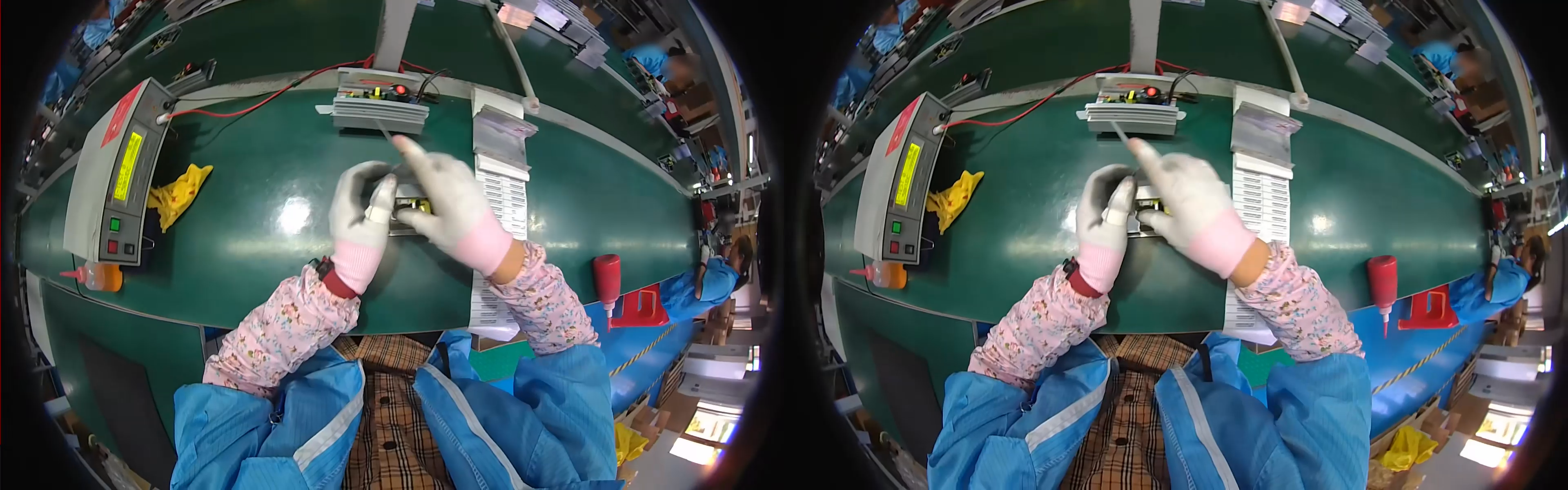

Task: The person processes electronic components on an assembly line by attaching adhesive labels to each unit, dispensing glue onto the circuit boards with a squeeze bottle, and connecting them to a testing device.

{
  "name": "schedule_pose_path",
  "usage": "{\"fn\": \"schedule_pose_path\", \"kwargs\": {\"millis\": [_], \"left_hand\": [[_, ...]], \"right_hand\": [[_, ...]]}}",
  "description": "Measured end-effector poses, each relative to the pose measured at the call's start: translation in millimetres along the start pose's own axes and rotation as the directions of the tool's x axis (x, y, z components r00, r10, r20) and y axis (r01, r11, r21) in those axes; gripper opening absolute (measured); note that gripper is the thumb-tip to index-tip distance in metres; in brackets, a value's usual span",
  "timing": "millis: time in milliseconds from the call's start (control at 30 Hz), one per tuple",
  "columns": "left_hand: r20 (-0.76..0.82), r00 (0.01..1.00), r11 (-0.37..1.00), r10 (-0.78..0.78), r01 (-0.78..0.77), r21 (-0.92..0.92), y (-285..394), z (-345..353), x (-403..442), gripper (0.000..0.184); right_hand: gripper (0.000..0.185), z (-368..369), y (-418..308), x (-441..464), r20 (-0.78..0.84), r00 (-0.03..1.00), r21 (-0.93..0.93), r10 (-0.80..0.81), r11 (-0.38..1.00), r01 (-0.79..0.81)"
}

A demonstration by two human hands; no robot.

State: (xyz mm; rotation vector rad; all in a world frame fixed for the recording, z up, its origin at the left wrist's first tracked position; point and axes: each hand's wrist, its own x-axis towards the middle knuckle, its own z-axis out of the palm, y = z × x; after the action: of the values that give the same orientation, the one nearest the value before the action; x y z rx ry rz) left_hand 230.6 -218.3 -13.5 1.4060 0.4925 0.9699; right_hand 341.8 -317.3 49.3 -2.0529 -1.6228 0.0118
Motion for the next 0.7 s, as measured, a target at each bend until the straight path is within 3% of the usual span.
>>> {"fn": "schedule_pose_path", "kwargs": {"millis": [67,100,133,167,233,700], "left_hand": [[0.081,0.988,0.983,-0.131,0.14,-0.123,-4,1,2,0.02],[0.079,0.987,0.981,-0.139,0.148,-0.127,-5,1,3,0.02],[0.104,0.983,0.98,-0.15,0.161,-0.115,-5,1,4,0.02],[0.129,0.978,0.979,-0.161,0.175,-0.103,-4,1,4,0.02],[0.185,0.965,0.977,-0.185,0.201,-0.074,-2,2,3,0.021],[0.192,0.96,0.974,-0.205,0.22,-0.057,-2,1,4,0.019]], "right_hand": [[0.053,0,4,-5,-0.224,0.974,0.108,0.029,0.994,-0.005],[0.04,-1,4,-13,-0.238,0.943,0.281,0.233,0.946,-0.162],[0.029,-3,2,-20,-0.216,0.877,0.446,0.43,0.842,-0.303],[0.029,-4,3,-23,-0.209,0.876,0.444,0.435,0.84,-0.311],[0.023,-7,4,-28,0.072,0.704,0.659,0.706,0.496,-0.565],[0.025,2,10,-27,0.024,0.718,0.686,0.695,0.511,-0.518]]}}
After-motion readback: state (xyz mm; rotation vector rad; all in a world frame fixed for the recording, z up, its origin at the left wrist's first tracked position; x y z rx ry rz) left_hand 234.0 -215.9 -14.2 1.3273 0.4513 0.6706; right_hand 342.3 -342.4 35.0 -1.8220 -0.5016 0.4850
